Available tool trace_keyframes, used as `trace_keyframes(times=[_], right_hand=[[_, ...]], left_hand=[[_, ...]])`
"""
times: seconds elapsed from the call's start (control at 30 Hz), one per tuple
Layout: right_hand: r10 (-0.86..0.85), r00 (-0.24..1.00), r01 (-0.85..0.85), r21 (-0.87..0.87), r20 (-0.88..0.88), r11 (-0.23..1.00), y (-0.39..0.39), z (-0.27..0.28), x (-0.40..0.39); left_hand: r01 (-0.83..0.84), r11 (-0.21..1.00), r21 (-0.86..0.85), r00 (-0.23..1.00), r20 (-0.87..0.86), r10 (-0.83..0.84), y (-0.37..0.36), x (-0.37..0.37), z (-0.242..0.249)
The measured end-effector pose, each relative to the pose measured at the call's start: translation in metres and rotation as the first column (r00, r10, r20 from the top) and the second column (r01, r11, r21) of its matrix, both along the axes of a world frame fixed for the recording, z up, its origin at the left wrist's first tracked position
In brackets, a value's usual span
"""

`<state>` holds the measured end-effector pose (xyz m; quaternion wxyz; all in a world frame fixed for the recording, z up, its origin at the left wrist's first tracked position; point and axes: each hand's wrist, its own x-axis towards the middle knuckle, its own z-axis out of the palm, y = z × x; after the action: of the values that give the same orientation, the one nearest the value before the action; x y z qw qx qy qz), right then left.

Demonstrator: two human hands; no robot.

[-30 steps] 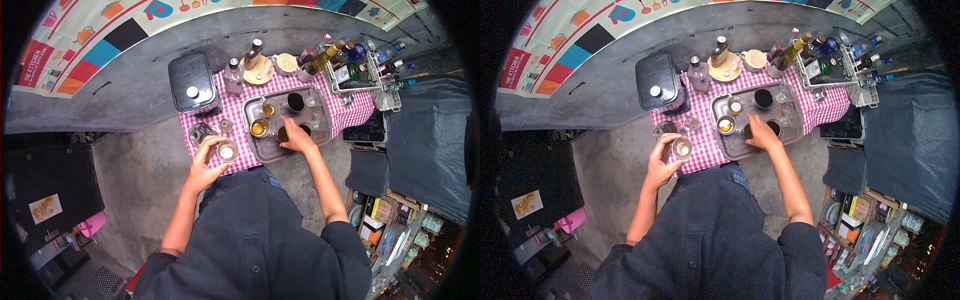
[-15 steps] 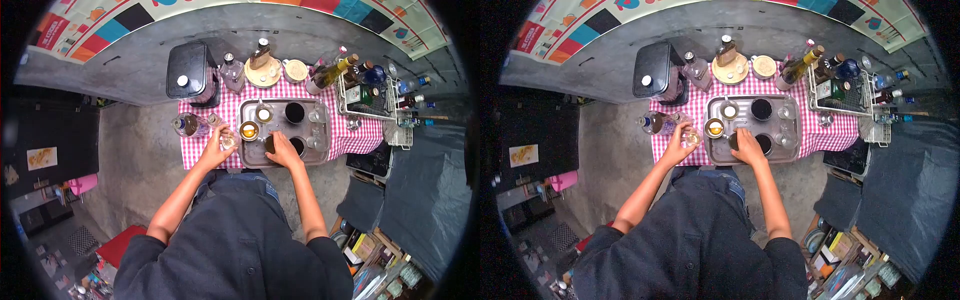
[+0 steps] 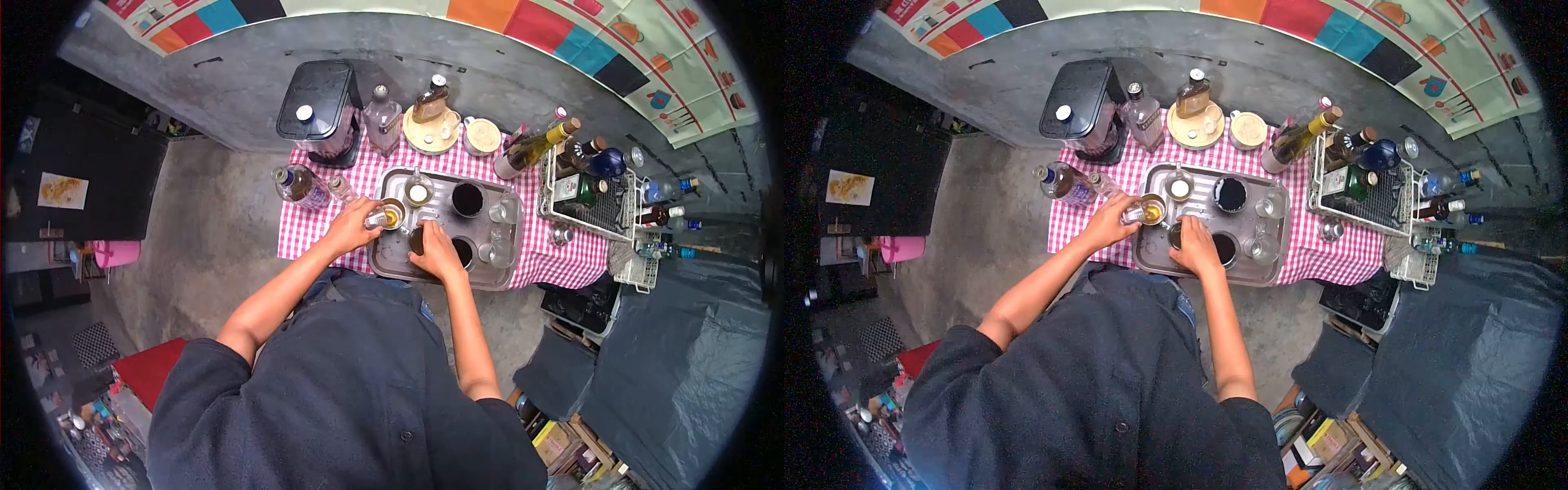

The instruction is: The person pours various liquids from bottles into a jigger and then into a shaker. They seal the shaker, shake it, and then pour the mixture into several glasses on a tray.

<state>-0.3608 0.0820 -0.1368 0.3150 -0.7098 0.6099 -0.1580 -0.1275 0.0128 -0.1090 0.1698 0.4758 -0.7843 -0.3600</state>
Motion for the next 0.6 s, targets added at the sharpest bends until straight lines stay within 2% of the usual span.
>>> trace_keyframes(times=[0.03, 0.1, 0.23, 0.3, 0.4, 0.53, 0.6], right_hand=[[-0.004, 1.0, 0.004, 0.013, -0.005, 1.0, 0.0, 0.001, 0.0], [0.003, 1.0, -0.003, 0.006, 0.0, 1.0, -0.001, 0.001, 0.0], [0.009, 1.0, -0.009, 0.005, 0.007, 1.0, -0.002, 0.001, 0.0], [0.005, 1.0, -0.005, 0.003, 0.009, 1.0, -0.001, 0.0, 0.0], [-0.005, 1.0, 0.005, 0.026, 0.009, 1.0, -0.002, 0.001, 0.0], [-0.004, 1.0, 0.004, 0.021, 0.0, 1.0, -0.002, 0.001, 0.0], [-0.008, 1.0, 0.008, 0.021, 0.004, 1.0, -0.002, 0.002, 0.0]], left_hand=[[-0.005, 1.0, -0.007, 1.0, -0.004, 0.005, -0.001, -0.001, 0.001], [0.041, 0.998, -0.039, 0.992, 0.118, -0.036, -0.003, -0.001, 0.003], [0.053, 0.996, -0.065, 0.987, 0.152, -0.043, -0.008, -0.005, 0.008], [0.095, 0.985, -0.143, 0.981, 0.184, -0.068, -0.011, -0.008, 0.009], [0.123, 0.988, -0.098, 0.972, 0.215, -0.099, -0.015, -0.011, 0.015], [0.098, 0.992, -0.076, 0.985, 0.15, -0.086, -0.014, -0.006, 0.014], [0.069, 0.994, -0.083, 0.998, 0.002, -0.069, -0.009, 0.006, 0.012]])
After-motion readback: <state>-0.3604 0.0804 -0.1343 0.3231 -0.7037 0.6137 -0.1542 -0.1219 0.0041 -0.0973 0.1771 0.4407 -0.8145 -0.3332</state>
